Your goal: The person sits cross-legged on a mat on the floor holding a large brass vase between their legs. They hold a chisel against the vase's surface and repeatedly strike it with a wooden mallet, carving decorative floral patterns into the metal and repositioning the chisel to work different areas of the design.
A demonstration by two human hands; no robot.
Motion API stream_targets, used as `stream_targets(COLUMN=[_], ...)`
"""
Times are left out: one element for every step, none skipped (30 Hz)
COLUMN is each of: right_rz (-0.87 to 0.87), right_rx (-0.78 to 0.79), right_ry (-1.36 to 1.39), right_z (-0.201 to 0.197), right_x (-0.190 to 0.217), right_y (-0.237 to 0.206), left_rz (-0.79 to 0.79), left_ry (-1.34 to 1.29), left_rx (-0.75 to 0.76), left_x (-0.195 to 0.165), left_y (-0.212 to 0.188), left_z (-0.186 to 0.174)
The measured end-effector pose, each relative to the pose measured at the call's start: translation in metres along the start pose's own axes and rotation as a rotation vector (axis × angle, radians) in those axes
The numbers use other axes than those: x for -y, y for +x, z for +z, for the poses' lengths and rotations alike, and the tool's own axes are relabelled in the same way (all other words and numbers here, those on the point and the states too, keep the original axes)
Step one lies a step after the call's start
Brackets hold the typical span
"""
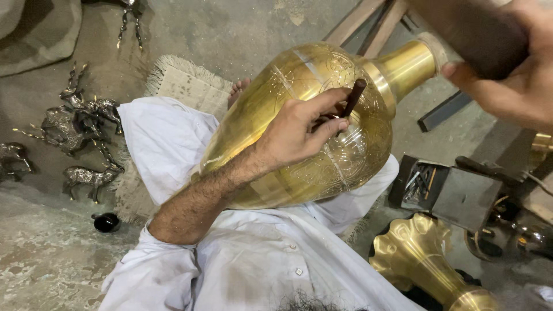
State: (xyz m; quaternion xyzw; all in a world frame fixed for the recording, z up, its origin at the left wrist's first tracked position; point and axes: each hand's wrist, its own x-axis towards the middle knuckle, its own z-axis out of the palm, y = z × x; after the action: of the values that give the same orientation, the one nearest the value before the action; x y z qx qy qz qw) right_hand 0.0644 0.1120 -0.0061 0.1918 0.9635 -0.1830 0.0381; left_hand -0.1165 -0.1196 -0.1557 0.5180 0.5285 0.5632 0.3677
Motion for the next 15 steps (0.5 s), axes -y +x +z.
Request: stream_targets(right_rz=[-0.062,-0.073,-0.081,-0.086,-0.013,0.058,0.121,0.028,-0.059,-0.143,0.012,0.167,0.182,0.198,0.085], right_rx=[-0.067,-0.028,0.007,0.043,0.024,0.006,-0.011,-0.014,-0.019,-0.022,-0.026,-0.028,-0.026,-0.023,-0.02], right_ry=[0.121,-0.061,-0.245,-0.425,-0.198,0.028,0.257,0.039,-0.179,-0.396,-0.217,-0.039,-0.065,-0.09,-0.317], right_z=[0.0,-0.001,-0.001,-0.001,-0.001,0.0,0.0,0.001,0.002,0.002,0.003,0.002,0.002,0.002,0.002], right_x=[0.001,0.002,0.002,0.002,0.002,0.002,0.003,0.004,0.006,0.009,0.012,0.015,0.019,0.022,0.024], right_y=[0.0,0.0,-0.001,-0.001,-0.002,-0.003,-0.003,-0.004,-0.004,-0.005,-0.005,-0.006,-0.006,-0.007,-0.007], left_rz=[-0.003,-0.021,-0.035,-0.051,-0.04,-0.028,-0.015,-0.016,-0.013,-0.01,-0.023,-0.034,-0.044,-0.038,-0.032], left_ry=[-0.01,-0.012,-0.015,-0.017,-0.019,-0.021,-0.019,-0.028,-0.037,-0.048,-0.041,-0.035,-0.026,-0.029,-0.032], left_rx=[-0.006,-0.004,0.002,0.008,0.002,-0.005,-0.019,-0.016,-0.006,0.006,0.016,0.026,0.029,0.027,0.029], left_x=[-0.001,-0.002,-0.003,-0.004,-0.004,-0.004,-0.004,-0.005,-0.005,-0.005,-0.005,-0.005,-0.005,-0.005,-0.005], left_y=[-0.001,-0.001,-0.001,-0.001,-0.001,-0.001,0.0,0.0,-0.001,0.0,-0.001,-0.001,-0.001,-0.001,-0.001], left_z=[-0.001,-0.001,0.0,-0.001,-0.001,-0.001,-0.001,-0.002,-0.002,-0.002,-0.002,-0.002,-0.002,-0.002,-0.002])
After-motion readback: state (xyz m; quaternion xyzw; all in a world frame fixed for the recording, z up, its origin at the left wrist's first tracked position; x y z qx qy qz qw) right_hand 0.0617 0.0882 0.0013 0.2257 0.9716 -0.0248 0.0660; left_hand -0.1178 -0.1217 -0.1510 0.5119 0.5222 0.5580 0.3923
